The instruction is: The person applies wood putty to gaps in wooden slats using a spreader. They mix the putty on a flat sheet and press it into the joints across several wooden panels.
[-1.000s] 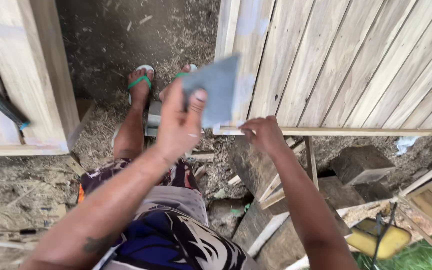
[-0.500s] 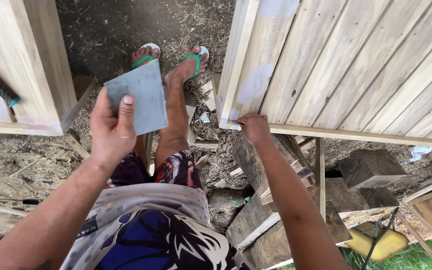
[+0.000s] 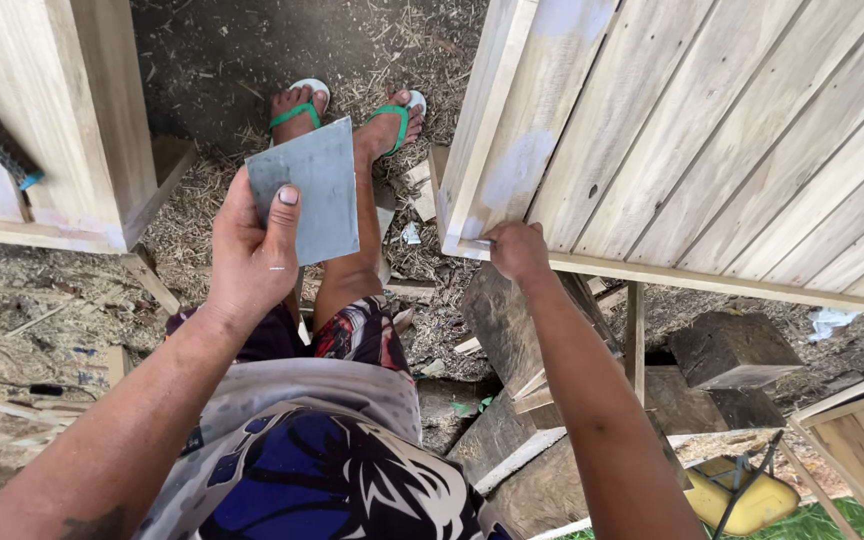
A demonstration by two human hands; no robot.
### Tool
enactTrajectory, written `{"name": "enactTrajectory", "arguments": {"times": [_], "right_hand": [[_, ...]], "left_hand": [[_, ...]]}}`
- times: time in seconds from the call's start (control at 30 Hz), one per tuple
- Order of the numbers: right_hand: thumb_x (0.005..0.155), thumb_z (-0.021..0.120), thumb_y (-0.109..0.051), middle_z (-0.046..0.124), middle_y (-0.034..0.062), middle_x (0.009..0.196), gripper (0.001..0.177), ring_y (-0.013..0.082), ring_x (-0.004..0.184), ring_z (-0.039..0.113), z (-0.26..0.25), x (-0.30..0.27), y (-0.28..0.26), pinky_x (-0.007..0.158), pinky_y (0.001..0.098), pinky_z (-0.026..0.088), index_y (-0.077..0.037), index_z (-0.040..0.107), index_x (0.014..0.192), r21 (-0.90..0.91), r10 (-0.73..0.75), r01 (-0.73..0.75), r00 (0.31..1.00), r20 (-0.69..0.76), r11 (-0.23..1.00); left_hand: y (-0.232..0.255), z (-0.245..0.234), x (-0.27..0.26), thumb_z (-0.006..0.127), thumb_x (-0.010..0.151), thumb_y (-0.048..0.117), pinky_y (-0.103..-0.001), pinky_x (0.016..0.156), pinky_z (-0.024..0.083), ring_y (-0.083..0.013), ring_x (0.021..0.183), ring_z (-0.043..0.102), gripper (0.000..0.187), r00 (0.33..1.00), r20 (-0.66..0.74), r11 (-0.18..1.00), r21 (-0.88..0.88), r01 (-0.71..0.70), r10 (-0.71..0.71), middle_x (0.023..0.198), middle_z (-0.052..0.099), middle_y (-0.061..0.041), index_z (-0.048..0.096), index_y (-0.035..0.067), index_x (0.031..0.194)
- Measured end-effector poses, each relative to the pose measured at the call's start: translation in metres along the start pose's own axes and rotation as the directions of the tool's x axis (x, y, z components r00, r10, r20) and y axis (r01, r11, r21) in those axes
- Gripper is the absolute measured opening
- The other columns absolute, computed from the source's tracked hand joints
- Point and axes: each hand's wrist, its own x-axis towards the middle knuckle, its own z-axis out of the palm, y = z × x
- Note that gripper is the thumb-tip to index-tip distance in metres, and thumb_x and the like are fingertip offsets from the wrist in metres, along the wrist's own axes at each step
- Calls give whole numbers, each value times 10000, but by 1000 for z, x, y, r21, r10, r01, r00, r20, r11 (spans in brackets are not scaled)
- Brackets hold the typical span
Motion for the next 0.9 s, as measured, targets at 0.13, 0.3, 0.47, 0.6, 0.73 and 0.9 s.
{"name": "enactTrajectory", "arguments": {"times": [0.13,0.3,0.47,0.6,0.73,0.9], "right_hand": [[815,641,-41,728,41,1151,413,253,1082,644,18,-7,2,1003,462,407,-272,812,1112,32,-46,47,999,-26,998],[789,672,-82,730,43,1169,360,245,1105,654,15,-22,-3,1011,450,445,-195,796,1108,-34,-62,62,998,-10,998],[872,656,-125,730,41,1069,279,248,1071,653,-2,-23,-5,985,476,427,-218,807,1087,-56,-6,3,999,-41,998],[796,686,-68,729,43,1043,342,244,1075,647,0,-13,-11,968,447,426,-212,807,1082,-53,-29,24,996,-89,998],[846,710,-108,754,43,1055,306,229,1017,674,1,-28,-30,1028,412,430,-234,794,1112,-15,51,-50,994,101,999],[920,711,-134,745,91,1171,256,236,1028,691,-64,-90,-27,959,402,543,-189,757,1166,668,262,-111,956,-130,736]], "left_hand": [[11,2,0,512,1150,217,-259,978,508,-90,1120,597,295,1000,-4,1000,-20,-20,19,1204,653,-46,515,-6,1342],[23,4,-4,510,1156,205,-265,967,506,-97,1098,591,289,999,-12,999,-10,-36,36,1200,654,-48,523,-7,1352],[22,2,-1,510,1150,191,-258,955,519,-83,1086,598,269,999,-24,1000,-13,-28,28,1184,650,-48,522,-1,1339],[19,2,1,504,1144,191,-258,951,525,-81,1090,608,276,1000,-27,1000,-25,7,-8,1197,652,-43,519,6,1349],[26,-1,-6,509,1163,189,-270,998,518,-96,1139,596,288,1000,2,999,-44,-9,9,1249,643,-55,507,3,1383],[54,16,-6,548,1128,220,-291,1046,519,-139,1219,602,438,995,68,991,-119,-59,68,1344,615,-74,413,12,1489]]}}
